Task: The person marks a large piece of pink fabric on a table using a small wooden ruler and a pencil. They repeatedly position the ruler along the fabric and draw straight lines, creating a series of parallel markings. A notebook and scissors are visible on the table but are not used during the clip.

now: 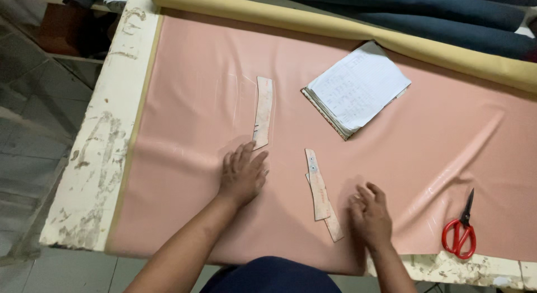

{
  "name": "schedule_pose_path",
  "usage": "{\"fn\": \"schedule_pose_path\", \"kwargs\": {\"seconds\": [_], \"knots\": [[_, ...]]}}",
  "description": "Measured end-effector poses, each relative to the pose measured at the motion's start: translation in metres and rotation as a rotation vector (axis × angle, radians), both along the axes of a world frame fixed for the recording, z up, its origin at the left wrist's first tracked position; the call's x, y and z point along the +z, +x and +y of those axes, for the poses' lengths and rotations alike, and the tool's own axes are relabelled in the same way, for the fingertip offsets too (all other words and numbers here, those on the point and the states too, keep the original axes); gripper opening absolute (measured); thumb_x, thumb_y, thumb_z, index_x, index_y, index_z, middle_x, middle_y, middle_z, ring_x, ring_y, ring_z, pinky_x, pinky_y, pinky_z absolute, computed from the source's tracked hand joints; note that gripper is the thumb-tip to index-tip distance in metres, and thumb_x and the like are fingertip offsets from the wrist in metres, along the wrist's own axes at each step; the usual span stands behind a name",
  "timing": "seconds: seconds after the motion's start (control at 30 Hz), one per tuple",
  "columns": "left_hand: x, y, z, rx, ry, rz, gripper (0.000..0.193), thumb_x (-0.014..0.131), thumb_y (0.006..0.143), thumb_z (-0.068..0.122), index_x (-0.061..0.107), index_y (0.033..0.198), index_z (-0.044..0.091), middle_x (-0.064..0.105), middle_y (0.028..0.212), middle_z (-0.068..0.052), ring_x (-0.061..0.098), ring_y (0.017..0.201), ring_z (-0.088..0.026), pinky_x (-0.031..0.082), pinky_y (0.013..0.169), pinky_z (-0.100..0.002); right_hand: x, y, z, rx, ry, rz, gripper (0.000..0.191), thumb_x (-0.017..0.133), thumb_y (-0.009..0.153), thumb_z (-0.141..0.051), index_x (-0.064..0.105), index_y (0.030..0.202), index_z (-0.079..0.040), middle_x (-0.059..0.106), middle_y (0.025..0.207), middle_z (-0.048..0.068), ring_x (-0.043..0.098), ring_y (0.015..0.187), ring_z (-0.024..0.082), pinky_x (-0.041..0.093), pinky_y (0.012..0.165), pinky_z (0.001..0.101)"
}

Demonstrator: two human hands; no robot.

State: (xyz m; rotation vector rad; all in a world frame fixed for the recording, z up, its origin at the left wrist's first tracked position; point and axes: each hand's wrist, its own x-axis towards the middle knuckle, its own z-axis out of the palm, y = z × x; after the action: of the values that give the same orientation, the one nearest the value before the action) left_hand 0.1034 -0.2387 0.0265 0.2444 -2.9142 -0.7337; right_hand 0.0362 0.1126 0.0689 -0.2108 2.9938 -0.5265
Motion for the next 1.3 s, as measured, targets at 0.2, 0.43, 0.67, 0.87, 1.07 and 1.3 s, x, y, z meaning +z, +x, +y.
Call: {"fn": "schedule_pose_path", "kwargs": {"seconds": [0.2, 0.43, 0.67, 0.87, 1.07, 1.3], "knots": [[0.013, -0.073, -0.019, -0.062, -0.085, -0.267, 0.061, 0.048, 0.096, 0.051, 0.038, 0.153, 0.032, 0.014, 0.166, -0.006, 0.005, 0.153, -0.030, 0.001, 0.118, -0.060, -0.016, -0.055, -0.079, 0.111, -0.209, 0.218, 0.051, 0.070, 0.095, -0.024, 0.058, 0.141, -0.007, 0.057, 0.137, 0.013, 0.072, 0.097, 0.027, 0.058, 0.082, 0.0378], [0.012, -0.082, -0.027, -0.080, -0.127, -0.137, 0.059, 0.044, 0.097, 0.054, 0.042, 0.151, 0.030, 0.023, 0.164, -0.008, 0.015, 0.152, -0.027, 0.004, 0.120, -0.056, -0.013, -0.214, -0.091, -0.677, -1.113, -0.264, 0.021, 0.067, 0.099, -0.025, 0.058, 0.095, -0.006, 0.062, 0.078, 0.003, 0.067, 0.069, 0.015, 0.042, 0.049, 0.0260], [0.012, -0.092, -0.030, -0.065, -0.099, -0.103, 0.059, 0.047, 0.094, 0.053, 0.045, 0.148, 0.030, 0.028, 0.161, -0.008, 0.019, 0.150, -0.028, 0.008, 0.119, -0.057, -0.009, -0.270, -0.100, -0.806, -1.424, -0.470, 0.030, 0.070, 0.098, -0.033, 0.054, 0.079, -0.017, 0.046, 0.064, -0.005, 0.043, 0.050, 0.009, 0.028, 0.042, 0.0249], [0.010, -0.097, -0.033, -0.069, -0.054, -0.102, 0.057, 0.051, 0.092, 0.051, 0.050, 0.145, 0.028, 0.031, 0.161, -0.008, 0.023, 0.148, -0.029, 0.010, 0.118, -0.058, -0.001, -0.281, -0.105, -0.842, -1.033, -0.137, 0.018, 0.066, 0.098, -0.021, 0.061, 0.089, -0.006, 0.059, 0.073, -0.001, 0.056, 0.058, 0.009, 0.038, 0.047, 0.0245], [0.008, -0.099, -0.035, -0.063, -0.069, -0.027, 0.056, 0.052, 0.091, 0.050, 0.052, 0.143, 0.027, 0.034, 0.158, -0.009, 0.026, 0.148, -0.030, 0.011, 0.119, -0.058, -0.008, -0.309, -0.082, -0.955, -1.313, -0.314, 0.027, 0.057, 0.102, -0.032, 0.059, 0.086, -0.011, 0.055, 0.069, -0.002, 0.043, 0.050, 0.006, 0.028, 0.042, 0.0199], [0.003, -0.102, -0.033, -0.071, -0.074, -0.030, 0.057, 0.050, 0.093, 0.050, 0.051, 0.144, 0.026, 0.033, 0.159, -0.010, 0.025, 0.148, -0.031, 0.011, 0.118, -0.057, -0.010, -0.327, -0.094, -0.647, -1.309, -0.490, 0.033, 0.055, 0.103, -0.044, 0.055, 0.089, -0.014, 0.054, 0.062, -0.001, 0.038, 0.041, 0.007, 0.026, 0.035, 0.0197]]}}
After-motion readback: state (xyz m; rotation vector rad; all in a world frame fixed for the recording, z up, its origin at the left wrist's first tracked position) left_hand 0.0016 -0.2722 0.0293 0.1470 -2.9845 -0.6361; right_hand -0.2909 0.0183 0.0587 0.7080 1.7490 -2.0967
